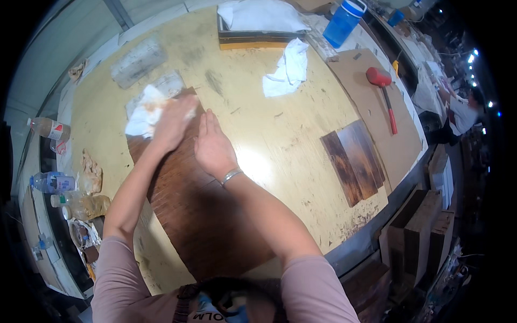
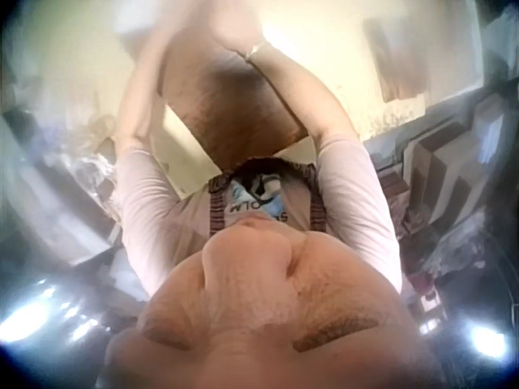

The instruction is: The person cleans a slatted wooden panel by applying liquid from a bottle onto a cloth and wiping the surface of the panel.

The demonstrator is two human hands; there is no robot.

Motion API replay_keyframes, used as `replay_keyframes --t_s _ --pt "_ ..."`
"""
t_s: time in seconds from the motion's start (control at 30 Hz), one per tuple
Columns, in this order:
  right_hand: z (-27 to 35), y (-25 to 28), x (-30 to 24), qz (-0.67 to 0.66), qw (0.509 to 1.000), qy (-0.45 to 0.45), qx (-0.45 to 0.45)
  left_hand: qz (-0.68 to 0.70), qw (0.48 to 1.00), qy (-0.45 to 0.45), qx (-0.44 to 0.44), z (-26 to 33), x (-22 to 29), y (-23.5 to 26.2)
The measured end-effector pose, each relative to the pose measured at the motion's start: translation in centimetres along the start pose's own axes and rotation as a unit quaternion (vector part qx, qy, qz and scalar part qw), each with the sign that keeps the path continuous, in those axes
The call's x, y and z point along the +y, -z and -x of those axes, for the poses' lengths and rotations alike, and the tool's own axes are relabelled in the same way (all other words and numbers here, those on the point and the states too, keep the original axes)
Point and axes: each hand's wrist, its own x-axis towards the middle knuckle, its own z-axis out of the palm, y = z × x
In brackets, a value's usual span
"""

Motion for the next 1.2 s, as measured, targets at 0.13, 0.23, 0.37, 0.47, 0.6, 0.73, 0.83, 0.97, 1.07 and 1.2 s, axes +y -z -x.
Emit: replay_keyframes --t_s 0.13,0.23,0.37,0.47,0.6,0.73,0.83,0.97,1.07,1.2 --pt "0.0 -0.5 1.1 0.051 0.997 0.024 0.056 -0.033 0.988 0.099 0.110 2.3 -5.8 0.3" --pt "-0.1 -0.1 0.9 -0.146 0.985 -0.071 0.063 -0.022 0.991 0.111 0.077 -0.9 -4.2 -1.7" --pt "-1.3 -2.9 0.7 -0.033 0.995 0.024 0.087 -0.045 0.998 0.045 -0.013 -0.6 -3.9 -2.2" --pt "-2.7 2.0 -0.4 -0.062 0.996 0.037 -0.048 -0.037 0.996 0.075 -0.045 5.0 -7.5 -0.5" --pt "-8.3 -3.6 1.3 -0.100 0.992 0.079 0.010 -0.063 0.988 0.129 -0.048 4.0 -7.9 -1.7" --pt "-10.1 -4.7 1.2 -0.132 0.988 0.048 -0.057 -0.007 0.994 0.099 -0.040 0.7 -7.8 -2.3" --pt "-9.7 -4.3 1.9 -0.126 0.990 0.042 -0.042 0.252 0.957 0.137 0.036 5.1 -14.0 -2.6" --pt "-10.4 -7.2 0.4 -0.142 0.988 0.066 -0.005 -0.085 0.977 0.195 0.025 8.0 -13.5 0.4" --pt "-11.3 -7.3 2.1 -0.117 0.991 0.053 0.033 -0.016 0.999 0.031 -0.004 0.6 -9.4 -2.9" --pt "-10.5 -6.4 2.2 -0.112 0.993 0.030 0.023 0.056 0.998 0.022 0.011 4.1 -11.7 -1.9"
